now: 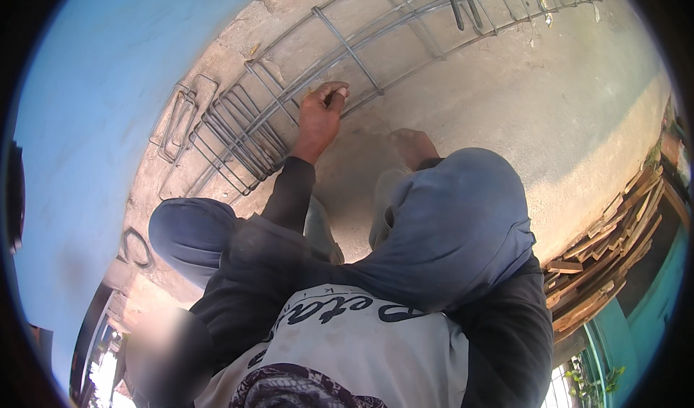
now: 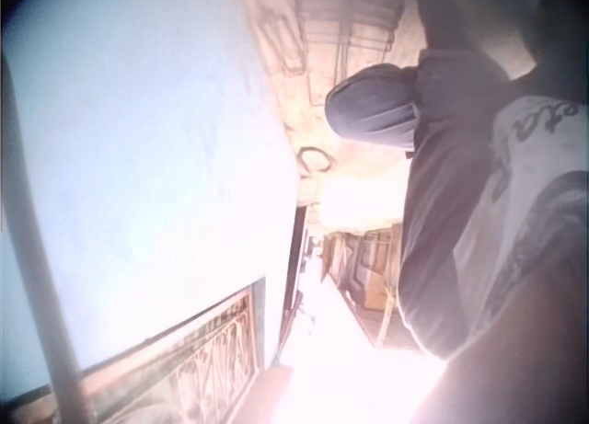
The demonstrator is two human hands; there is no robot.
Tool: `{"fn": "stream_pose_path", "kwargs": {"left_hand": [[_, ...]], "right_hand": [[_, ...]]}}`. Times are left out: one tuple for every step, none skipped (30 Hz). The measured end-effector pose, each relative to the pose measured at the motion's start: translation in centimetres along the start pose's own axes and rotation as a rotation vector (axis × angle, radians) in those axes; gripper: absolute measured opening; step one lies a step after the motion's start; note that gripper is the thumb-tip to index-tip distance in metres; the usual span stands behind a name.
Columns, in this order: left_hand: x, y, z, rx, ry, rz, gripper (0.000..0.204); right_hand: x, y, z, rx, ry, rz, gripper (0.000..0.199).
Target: The person assembles a metal grid by tying wire ties at intersections using pliers. They position the grid on the ground, secure each joint, and continue along the structure.
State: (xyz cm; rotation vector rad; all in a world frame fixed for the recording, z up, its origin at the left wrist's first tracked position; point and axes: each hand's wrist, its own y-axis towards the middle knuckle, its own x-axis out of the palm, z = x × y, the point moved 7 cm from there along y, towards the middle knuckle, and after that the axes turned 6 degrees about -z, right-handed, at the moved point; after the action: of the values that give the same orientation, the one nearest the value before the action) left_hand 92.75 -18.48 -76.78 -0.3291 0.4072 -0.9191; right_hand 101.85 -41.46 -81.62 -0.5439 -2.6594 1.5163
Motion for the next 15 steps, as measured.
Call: {"fn": "stream_pose_path", "kwargs": {"left_hand": [[-0.2, 0.0, -0.1, 0.005, 0.013, 0.025, 0.021], [0.0, 0.0, -0.1, 0.010, 0.024, 0.041, 0.020], [0.4, 0.0, 0.0, 0.020, 0.020, 0.031, 0.020], [0.7, 0.1, 0.1, 0.029, 0.017, 0.022, 0.019], [1.1, 0.2, 0.1, 0.038, 0.014, 0.013, 0.019], [1.5, 0.3, 0.4, 0.051, 0.020, 0.010, 0.019], [2.0, 0.4, 0.7, 0.065, 0.024, 0.007, 0.019], [2.3, 0.7, 1.0, 0.082, 0.029, 0.004, 0.019], [1.7, 0.8, 1.0, 0.082, 0.058, 0.037, 0.019], [1.1, 0.9, 1.1, 0.082, 0.087, 0.068, 0.019], [0.5, 1.2, 1.2, 0.084, 0.116, 0.093, 0.019], [-0.4, 1.5, 1.7, 0.101, 0.143, 0.144, 0.018], [-1.2, 2.0, 2.3, 0.122, 0.168, 0.193, 0.017], [-1.6, 2.8, 3.4, 0.152, 0.190, 0.236, 0.016], [-1.7, 3.7, 4.1, 0.158, 0.203, 0.231, 0.016]], "right_hand": [[0.4, -0.2, 0.0, 0.072, 0.072, -0.046, 0.024], [0.2, 0.0, 0.3, -0.016, 0.050, -0.061, 0.025], [0.2, 0.4, 1.2, -0.106, 0.030, -0.078, 0.027], [0.0, 1.3, 2.4, -0.139, 0.038, -0.072, 0.027], [-0.1, 2.1, 3.4, -0.173, 0.047, -0.065, 0.028], [-0.7, 3.1, 4.0, -0.149, 0.085, -0.030, 0.029], [-1.4, 3.5, 4.6, -0.145, 0.017, -0.028, 0.031], [-2.2, 3.7, 4.9, -0.141, -0.051, -0.023, 0.034], [-2.1, 3.8, 3.5, -0.167, -0.227, -0.075, 0.043], [-2.3, 3.6, 3.1, -0.097, -0.226, -0.120, 0.043], [-2.5, 3.0, 2.3, -0.023, -0.226, -0.158, 0.043], [-2.9, 0.4, 0.5, 0.147, -0.049, -0.192, 0.036], [-3.3, -1.9, -0.9, 0.317, 0.128, -0.221, 0.031], [-4.6, -3.0, -2.6, 0.277, 0.153, -0.241, 0.031], [-6.0, -3.9, -3.5, 0.237, 0.176, -0.270, 0.032]]}}
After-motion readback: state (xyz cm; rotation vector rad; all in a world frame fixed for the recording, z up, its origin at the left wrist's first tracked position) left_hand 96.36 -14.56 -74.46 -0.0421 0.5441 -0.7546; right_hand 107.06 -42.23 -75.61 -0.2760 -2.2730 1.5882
